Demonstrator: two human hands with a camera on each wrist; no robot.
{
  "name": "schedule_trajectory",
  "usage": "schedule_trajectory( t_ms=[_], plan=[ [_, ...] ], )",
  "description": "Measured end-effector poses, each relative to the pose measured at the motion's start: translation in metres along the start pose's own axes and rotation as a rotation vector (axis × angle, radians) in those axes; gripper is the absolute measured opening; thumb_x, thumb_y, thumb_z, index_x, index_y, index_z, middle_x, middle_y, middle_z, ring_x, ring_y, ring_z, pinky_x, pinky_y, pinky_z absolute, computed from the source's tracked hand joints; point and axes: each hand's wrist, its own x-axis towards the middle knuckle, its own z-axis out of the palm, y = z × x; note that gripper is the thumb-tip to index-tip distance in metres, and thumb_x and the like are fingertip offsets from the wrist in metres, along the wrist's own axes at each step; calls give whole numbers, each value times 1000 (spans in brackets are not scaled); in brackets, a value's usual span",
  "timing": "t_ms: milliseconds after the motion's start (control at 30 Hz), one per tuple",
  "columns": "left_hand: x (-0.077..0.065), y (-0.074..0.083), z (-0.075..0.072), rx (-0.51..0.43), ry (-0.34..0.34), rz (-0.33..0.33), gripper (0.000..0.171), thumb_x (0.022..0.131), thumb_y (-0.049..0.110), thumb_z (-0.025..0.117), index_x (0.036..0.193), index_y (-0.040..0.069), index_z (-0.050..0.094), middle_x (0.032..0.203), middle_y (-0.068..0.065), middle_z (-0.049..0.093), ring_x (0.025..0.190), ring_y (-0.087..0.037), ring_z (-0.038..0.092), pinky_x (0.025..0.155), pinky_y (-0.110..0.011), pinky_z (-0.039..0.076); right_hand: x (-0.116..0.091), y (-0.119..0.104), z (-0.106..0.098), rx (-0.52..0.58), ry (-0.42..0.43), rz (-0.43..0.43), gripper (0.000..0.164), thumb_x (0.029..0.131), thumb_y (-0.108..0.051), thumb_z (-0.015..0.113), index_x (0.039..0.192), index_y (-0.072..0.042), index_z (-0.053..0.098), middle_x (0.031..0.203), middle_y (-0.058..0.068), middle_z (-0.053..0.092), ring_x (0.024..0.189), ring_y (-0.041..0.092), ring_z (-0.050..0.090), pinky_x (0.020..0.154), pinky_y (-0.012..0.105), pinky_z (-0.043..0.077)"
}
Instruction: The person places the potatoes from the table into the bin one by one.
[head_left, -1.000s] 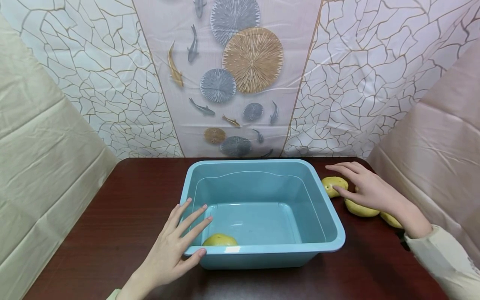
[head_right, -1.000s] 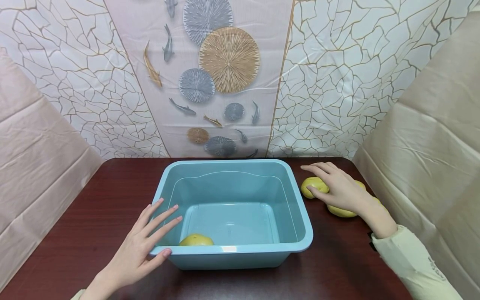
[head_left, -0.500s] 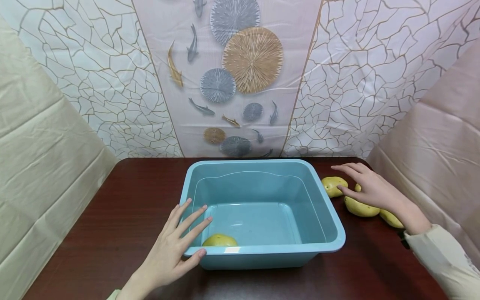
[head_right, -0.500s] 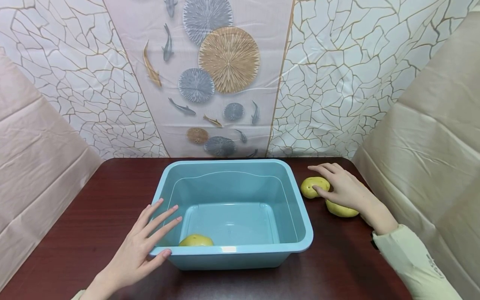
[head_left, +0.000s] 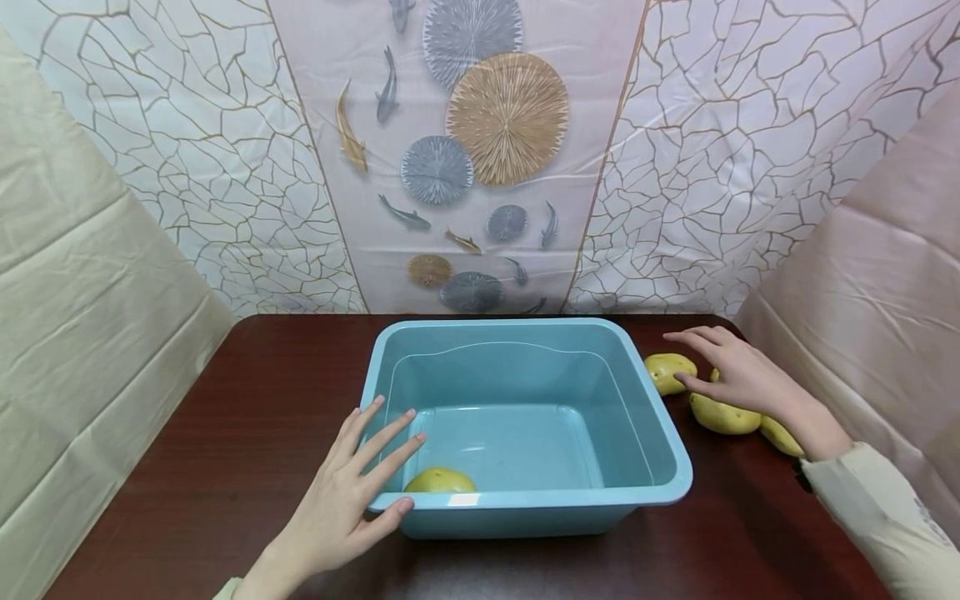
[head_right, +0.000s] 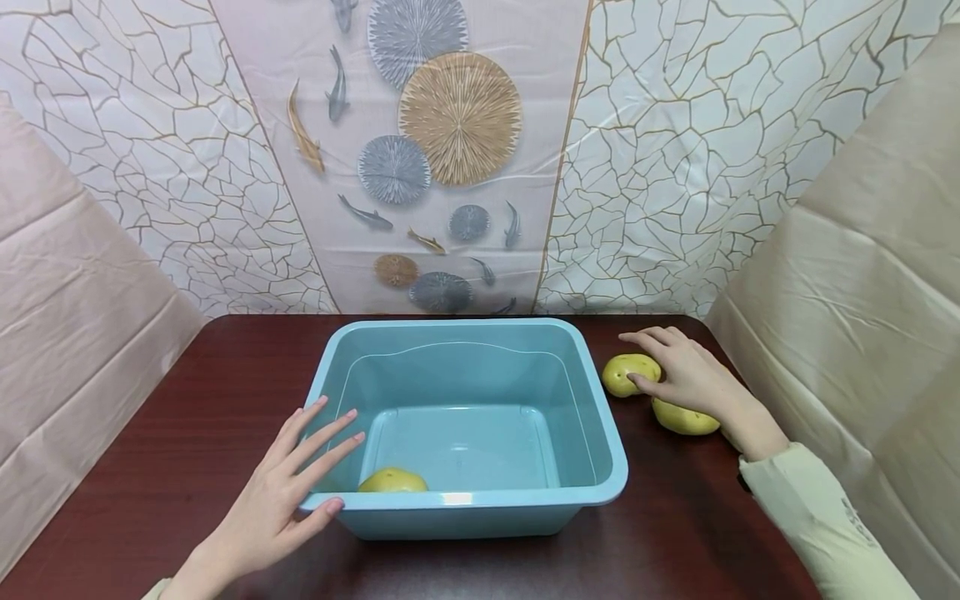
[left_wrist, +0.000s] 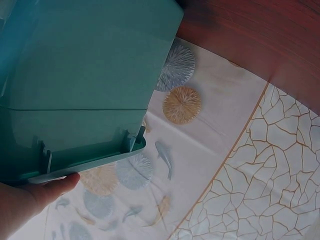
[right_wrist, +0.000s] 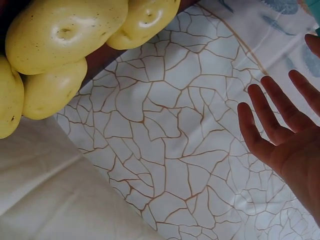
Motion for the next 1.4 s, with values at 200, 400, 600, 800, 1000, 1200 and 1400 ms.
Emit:
schedule_trajectory(
  t_ms=[200,400,600,800,1000,1200,1400],
  plan=[
    [0,0,1,0,-2,0,49,91,43,36,129,14,48,139,-6,40,133,-35,23,113,-40,3,1,7,4,8,-15,13,51,69,-16,71,117,-8,54,109,10,57,99,26,48,74,45,42],
    [1,-1,1,-7,-5,-1,48,91,41,39,130,14,47,139,-6,40,133,-35,23,113,-41,4,2,10,7,12,-46,28,51,70,-18,71,116,-7,54,109,12,57,101,30,48,77,48,41],
    [1,-1,1,-6,-8,-3,48,90,41,41,130,15,47,139,-6,40,133,-35,23,113,-41,3,3,13,9,7,-72,41,51,69,-18,72,116,-7,55,108,13,57,101,31,47,78,49,40],
    [1,-1,1,-4,-11,-5,48,90,41,40,130,15,47,139,-6,40,133,-35,23,113,-41,4,4,17,13,-7,-105,57,52,68,-20,73,115,-6,56,108,14,58,99,33,48,77,50,41],
    [0,-1,1,-3,-17,-8,48,90,40,42,130,15,46,140,-6,39,133,-35,22,113,-40,3,5,21,17,-18,-128,66,53,66,-21,73,115,-6,56,108,14,58,99,34,48,78,49,41],
    [0,-1,1,-4,-14,-10,48,90,41,42,130,15,47,139,-6,39,133,-35,22,113,-40,3,8,22,18,-35,-118,39,52,65,-19,74,113,-7,58,106,14,59,96,35,51,76,48,41],
    [0,0,0,-1,-16,-16,49,89,41,42,131,16,46,139,-5,39,134,-34,22,113,-40,2,10,23,19,-51,-181,81,53,67,-23,72,115,-8,57,110,14,58,98,36,50,72,51,41]
  ],
)
